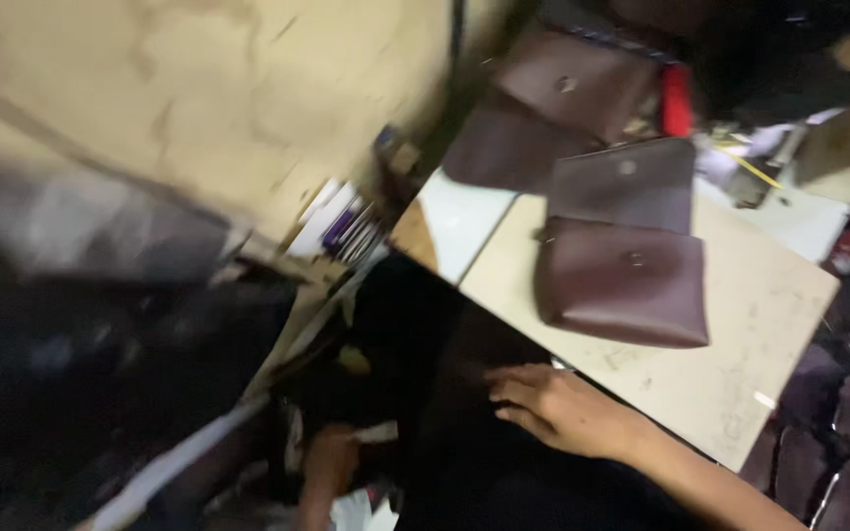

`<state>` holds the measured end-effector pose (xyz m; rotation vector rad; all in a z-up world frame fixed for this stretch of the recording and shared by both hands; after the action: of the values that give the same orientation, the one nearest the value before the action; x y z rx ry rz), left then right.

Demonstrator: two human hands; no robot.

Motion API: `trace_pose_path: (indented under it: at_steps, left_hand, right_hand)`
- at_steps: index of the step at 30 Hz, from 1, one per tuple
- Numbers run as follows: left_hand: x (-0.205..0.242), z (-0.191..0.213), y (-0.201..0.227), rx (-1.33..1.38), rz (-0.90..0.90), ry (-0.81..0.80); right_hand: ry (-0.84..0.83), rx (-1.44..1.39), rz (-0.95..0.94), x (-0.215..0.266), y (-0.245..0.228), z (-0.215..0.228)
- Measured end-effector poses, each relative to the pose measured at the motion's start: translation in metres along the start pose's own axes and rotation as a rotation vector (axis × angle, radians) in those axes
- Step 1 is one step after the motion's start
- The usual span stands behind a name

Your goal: The person picks up a brown leather pouch and a zipper, then inserts the zipper into the pouch opening. They align the zipper tape with the pouch edge and press it into place by hand, smoothing the seam. The person repeats this process on a second pouch, then places a red patterned insert into the finished pouch.

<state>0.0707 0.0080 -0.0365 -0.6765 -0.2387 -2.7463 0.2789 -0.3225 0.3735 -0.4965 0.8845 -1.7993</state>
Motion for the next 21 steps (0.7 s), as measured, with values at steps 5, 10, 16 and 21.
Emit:
trace_pose_path:
  at_steps: [5,10,16,21]
  left_hand:
    - [-0.017,0.110,0.137,0.406,0.036,-0.249]
    - [0.033,0.328,0.268,0.598,-0.468,0.163]
    - [0.029,0.460,0.359,0.688,-0.719,0.330]
    - [-0.022,0.463,0.414,0.315,-0.390,0.189]
  right_hand:
    - [0.371,-0.023,0.016,0.036,-0.035,0.069]
    - [0.831,0.154,-0.241,0.133,-0.004,0.100]
    - [1.204,-0.046,-0.975,0.200,0.052,0.128]
    - [1.150,-0.232,-0.956,0.179,0.079,0.127]
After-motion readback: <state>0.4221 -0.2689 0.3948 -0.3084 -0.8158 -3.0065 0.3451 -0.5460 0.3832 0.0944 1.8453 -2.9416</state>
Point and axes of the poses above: each hand's wrist, its own x-axis away from the middle knuckle, its own z-axis out of the back of the hand, y = z × x, the point moved 8 cm from there along -x, towards the middle knuckle, and after that the axes turned 9 degrees about z, right-handed, at the moved point
